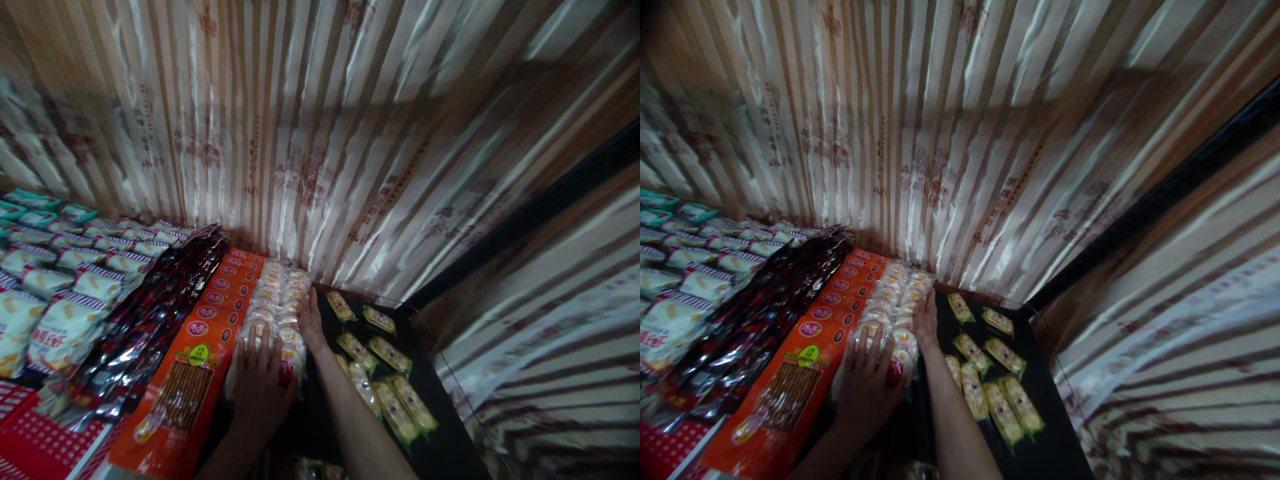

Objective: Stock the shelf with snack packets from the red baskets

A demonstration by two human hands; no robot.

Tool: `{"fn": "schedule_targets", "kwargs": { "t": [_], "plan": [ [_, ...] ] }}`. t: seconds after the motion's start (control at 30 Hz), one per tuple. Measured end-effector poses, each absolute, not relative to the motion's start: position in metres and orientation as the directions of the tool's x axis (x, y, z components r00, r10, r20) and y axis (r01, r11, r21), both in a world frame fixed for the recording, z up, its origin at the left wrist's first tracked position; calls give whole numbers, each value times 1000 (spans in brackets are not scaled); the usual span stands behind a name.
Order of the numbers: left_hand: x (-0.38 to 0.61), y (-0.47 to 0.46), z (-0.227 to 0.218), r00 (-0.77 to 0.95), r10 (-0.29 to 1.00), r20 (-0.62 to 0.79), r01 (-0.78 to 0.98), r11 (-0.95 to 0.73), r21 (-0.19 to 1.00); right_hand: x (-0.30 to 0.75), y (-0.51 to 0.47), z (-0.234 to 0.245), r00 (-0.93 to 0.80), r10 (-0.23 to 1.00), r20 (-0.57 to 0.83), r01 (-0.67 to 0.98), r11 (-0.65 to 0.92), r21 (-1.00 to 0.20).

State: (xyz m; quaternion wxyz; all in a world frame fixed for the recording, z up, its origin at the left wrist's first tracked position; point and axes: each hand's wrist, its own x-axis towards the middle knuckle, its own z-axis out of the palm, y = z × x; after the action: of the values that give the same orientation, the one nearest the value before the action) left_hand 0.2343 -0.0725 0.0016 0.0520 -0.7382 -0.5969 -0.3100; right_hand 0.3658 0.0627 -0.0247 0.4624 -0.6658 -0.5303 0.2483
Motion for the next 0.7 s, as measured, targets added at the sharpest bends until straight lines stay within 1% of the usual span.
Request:
{"fn": "schedule_targets", "kwargs": {
  "t": [0.17, 0.37, 0.53, 0.63, 0.7],
  "plan": [
    [232, -69, -1, 111, 847, 520, 928, -276, 250, 361, 65, -21, 316, 948, 47, 430, -98, -898],
    [233, -70, 5, 82, 879, 469, 929, -238, 284, 361, 63, -11, 304, 952, 46, 400, -84, -913],
    [234, -71, 6, 79, 884, 461, 933, -228, 277, 361, 68, -13, 280, 957, 77, 456, -62, -888],
    [235, -70, 5, 81, 881, 466, 936, -228, 268, 365, 71, -17, 271, 959, 81, 425, -44, -904],
    [234, -71, 5, 84, 881, 465, 936, -230, 267, 367, 73, -16, 250, 967, 42, 382, -59, -922]
  ]
}}
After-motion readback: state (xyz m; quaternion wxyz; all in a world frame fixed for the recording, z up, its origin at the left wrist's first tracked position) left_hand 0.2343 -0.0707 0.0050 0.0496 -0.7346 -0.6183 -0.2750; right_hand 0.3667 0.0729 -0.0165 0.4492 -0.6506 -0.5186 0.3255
